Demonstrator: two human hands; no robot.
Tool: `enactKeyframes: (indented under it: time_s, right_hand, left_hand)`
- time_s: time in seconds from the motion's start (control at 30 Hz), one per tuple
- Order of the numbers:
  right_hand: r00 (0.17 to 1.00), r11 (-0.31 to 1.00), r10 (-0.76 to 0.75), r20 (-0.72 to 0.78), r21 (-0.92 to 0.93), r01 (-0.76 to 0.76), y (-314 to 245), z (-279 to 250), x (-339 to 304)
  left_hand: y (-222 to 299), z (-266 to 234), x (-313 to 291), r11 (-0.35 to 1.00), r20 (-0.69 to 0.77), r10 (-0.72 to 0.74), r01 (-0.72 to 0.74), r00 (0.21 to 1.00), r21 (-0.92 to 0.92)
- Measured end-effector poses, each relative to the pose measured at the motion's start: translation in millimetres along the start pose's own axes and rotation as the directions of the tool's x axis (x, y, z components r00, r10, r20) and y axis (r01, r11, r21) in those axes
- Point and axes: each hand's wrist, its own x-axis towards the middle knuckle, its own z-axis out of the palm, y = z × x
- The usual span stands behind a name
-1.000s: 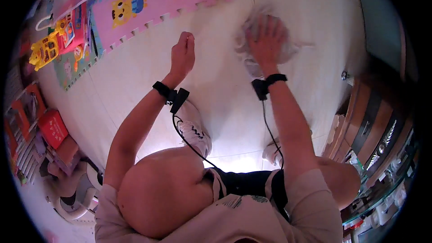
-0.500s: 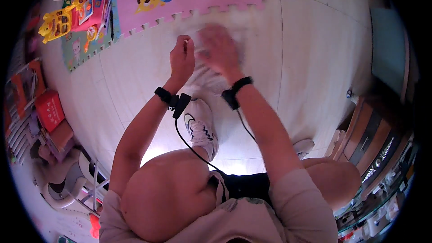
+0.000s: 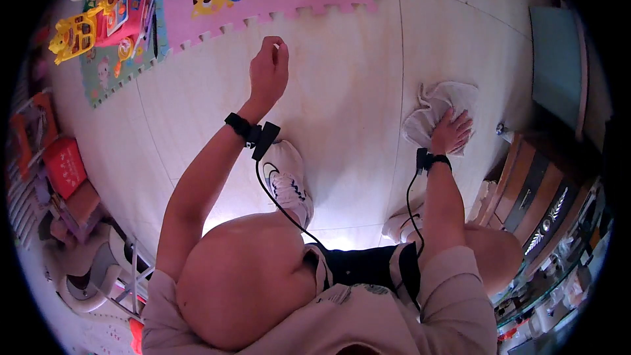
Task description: Wiping the tiled floor with a white cloth while wearing wrist tracking devices.
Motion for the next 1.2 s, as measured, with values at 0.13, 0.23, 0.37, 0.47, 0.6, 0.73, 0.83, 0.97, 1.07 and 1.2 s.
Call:
enactKeyframes:
  time_s: [0.13, 0.23, 0.37, 0.47, 0.6, 0.73, 0.83, 0.97, 1.07, 1.2]
  right_hand:
    - [0.942, 0.963, -0.267, -0.205, -0.015, 0.270, -18, 13, 45]
    - [0.841, 0.853, -0.518, -0.156, -0.023, 0.521, -141, 25, 9]
    - [0.646, 0.621, -0.763, -0.024, 0.254, 0.742, -282, -21, -114]
    - [0.492, 0.407, -0.866, -0.091, 0.444, 0.798, -287, -44, -193]
    - [0.303, 0.216, -0.952, -0.051, 0.589, 0.778, -252, -43, -188]
    - [0.410, 0.354, -0.911, -0.030, 0.449, 0.821, -210, -36, -107]
    - [0.523, 0.503, -0.852, -0.020, 0.240, 0.830, -154, -30, -33]
    - [0.631, 0.628, -0.769, -0.105, 0.067, 0.776, -39, -16, 74]
    - [0.707, 0.709, -0.705, -0.059, -0.041, 0.704, 11, -15, 98]
    - [0.721, 0.721, -0.693, -0.024, -0.054, 0.691, -4, -14, 93]
  left_hand:
    - [12, 20, 7, 0.999, 0.001, -0.009, 0.009, 1.000, -0.045]
    - [1, 15, 6, 0.998, 0.011, 0.036, -0.036, 0.999, -0.043]
    - [-4, 6, 8, 0.996, 0.010, 0.077, -0.078, 0.997, 0.051]
    - [1, 6, 6, 0.999, -0.001, 0.016, -0.016, 1.000, 0.042]
    - [12, 18, -5, 0.996, -0.006, 0.055, -0.054, 0.998, 0.071]
    - [30, 20, -25, 0.997, 0.004, 0.005, -0.005, 1.000, 0.076]
    - [47, 13, -42, 0.995, 0.017, -0.035, 0.033, 0.999, 0.095]
    - [76, 6, -67, 0.995, 0.246, -0.096, 0.085, 0.965, 0.054]
    - [103, -20, -94, 0.988, 0.391, -0.150, 0.127, 0.908, 0.083]
    - [94, -45, -99, 0.975, 0.362, -0.216, 0.220, 0.907, 0.029]
